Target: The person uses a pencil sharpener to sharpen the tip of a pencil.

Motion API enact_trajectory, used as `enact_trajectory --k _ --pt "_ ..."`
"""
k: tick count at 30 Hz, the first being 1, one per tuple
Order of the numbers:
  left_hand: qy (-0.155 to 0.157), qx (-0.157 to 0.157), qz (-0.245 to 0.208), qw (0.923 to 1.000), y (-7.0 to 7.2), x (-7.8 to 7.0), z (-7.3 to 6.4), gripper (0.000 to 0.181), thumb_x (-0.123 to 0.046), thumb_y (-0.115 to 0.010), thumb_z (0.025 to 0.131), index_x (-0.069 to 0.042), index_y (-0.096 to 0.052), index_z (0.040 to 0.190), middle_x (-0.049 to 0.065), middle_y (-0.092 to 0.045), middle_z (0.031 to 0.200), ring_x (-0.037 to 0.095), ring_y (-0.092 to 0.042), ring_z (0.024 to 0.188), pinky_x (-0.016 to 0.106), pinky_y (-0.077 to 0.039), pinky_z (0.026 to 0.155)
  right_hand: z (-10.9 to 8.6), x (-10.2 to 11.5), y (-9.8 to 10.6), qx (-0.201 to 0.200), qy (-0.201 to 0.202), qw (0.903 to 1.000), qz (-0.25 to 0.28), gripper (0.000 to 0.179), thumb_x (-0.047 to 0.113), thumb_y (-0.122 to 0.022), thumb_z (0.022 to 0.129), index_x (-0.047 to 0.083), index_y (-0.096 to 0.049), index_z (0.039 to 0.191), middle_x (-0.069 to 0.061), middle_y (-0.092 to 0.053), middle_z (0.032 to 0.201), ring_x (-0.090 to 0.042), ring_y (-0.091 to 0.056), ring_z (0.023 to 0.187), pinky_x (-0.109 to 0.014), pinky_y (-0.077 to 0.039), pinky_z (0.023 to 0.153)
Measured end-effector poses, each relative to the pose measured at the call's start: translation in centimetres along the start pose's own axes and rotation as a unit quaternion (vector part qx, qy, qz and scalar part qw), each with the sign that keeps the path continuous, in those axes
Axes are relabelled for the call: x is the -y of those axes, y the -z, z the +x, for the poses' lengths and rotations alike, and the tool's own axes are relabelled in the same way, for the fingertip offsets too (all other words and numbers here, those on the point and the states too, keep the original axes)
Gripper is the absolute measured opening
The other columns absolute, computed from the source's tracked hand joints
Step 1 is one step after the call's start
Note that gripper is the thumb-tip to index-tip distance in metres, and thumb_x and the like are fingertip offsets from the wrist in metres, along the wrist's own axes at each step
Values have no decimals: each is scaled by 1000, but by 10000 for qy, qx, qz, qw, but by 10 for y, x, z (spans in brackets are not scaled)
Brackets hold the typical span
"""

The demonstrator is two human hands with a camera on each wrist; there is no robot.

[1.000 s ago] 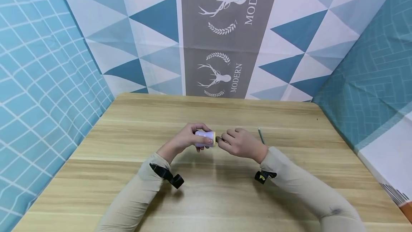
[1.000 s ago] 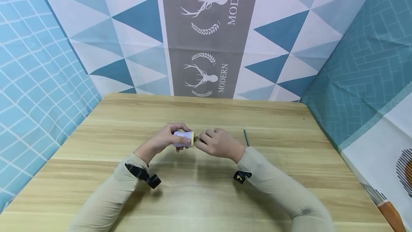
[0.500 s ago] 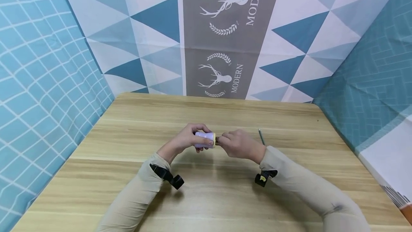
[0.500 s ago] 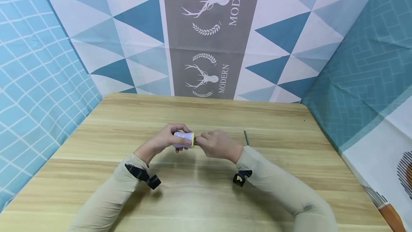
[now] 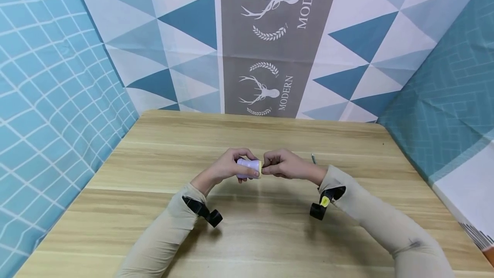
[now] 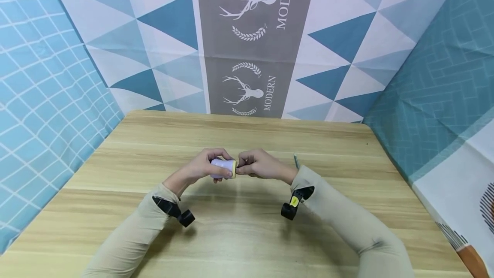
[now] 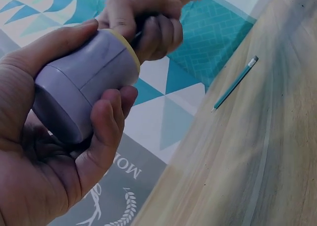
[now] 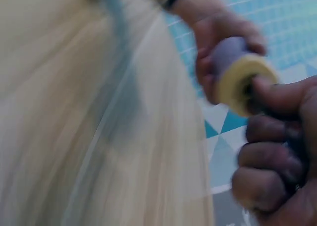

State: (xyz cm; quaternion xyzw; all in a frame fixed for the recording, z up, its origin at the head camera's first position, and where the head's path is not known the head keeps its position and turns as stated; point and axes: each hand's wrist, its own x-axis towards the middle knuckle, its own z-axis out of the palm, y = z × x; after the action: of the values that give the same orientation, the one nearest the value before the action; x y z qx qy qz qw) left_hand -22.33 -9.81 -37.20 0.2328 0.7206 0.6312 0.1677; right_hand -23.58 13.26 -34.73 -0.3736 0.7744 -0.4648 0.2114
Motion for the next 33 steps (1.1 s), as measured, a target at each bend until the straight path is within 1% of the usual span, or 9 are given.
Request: enact_trajectory --k 6,10,12,14,19,25,27,29,33 --pt "-72 36 -178 9998 -1 -2 1 26 -5 -77 80 4 -63 99 11 -66 77 17 -59 57 26 -51 48 0 13 8 200 -1084 9907 799 24 10 -63 95 3 -51 75 2 -36 51 -9 -24 41 -23 -20 38" --pt "-56 4 -411 9991 0 -2 -1 23 -4 -75 80 4 -63 98 11 -66 75 17 -59 57 26 -50 47 -4 19 5 -19 -186 9975 -689 15 13 -66 95 7 -60 83 5 -45 58 -7 -36 47 -23 -30 43" --pt "-50 13 -491 9988 0 -3 -1 24 -3 -75 80 5 -63 99 11 -66 76 17 -59 57 25 -50 47 -9 19 2 -318 481 9785 -1979 12 17 -70 93 7 -63 93 7 -49 63 -6 -40 52 -23 -36 47" --pt "-72 11 -516 9986 0 -3 -1 27 -4 -74 79 6 -62 101 10 -65 76 17 -59 57 25 -50 48 -15 17 0 -701 1136 9396 -3151 21 19 -75 89 7 -64 103 7 -54 69 -5 -44 56 -23 -40 50" --pt "-136 -36 -566 9983 1 -4 -1 32 -3 -73 79 10 -60 105 10 -64 75 16 -59 57 24 -49 47 -20 -1 -5 -1525 2910 8121 -4822 27 18 -75 89 3 -62 108 -1 -63 79 -10 -55 61 -25 -50 51" --pt "-5 63 -630 9980 0 -4 -1 32 -4 -74 80 9 -61 106 10 -64 77 16 -58 57 25 -49 47 -13 -13 -5 -2177 4232 6091 -6344 25 15 -45 107 7 -64 93 1 -54 68 -12 -49 54 -22 -43 44" --pt "33 63 -605 9981 0 -4 -1 31 -5 -74 80 8 -62 106 10 -65 77 16 -58 57 25 -49 48 -11 -14 -5 -2216 4388 5647 -6629 25 11 -43 107 8 -63 92 1 -51 66 -13 -46 53 -23 -40 44" --pt "36 45 -541 9985 0 -4 -1 30 -5 -74 81 7 -62 106 10 -64 78 16 -58 57 25 -49 48 -10 -14 -5 -2139 4452 5521 -6717 24 8 -43 106 7 -62 91 1 -50 65 -12 -45 52 -23 -39 44" --pt "40 14 -443 9990 1 -3 -3 30 -5 -74 80 7 -62 105 10 -64 78 16 -58 57 24 -49 47 -8 -12 -7 -1851 4392 5681 -6709 26 6 -38 106 5 -57 89 1 -49 62 -10 -41 48 -21 -36 42"
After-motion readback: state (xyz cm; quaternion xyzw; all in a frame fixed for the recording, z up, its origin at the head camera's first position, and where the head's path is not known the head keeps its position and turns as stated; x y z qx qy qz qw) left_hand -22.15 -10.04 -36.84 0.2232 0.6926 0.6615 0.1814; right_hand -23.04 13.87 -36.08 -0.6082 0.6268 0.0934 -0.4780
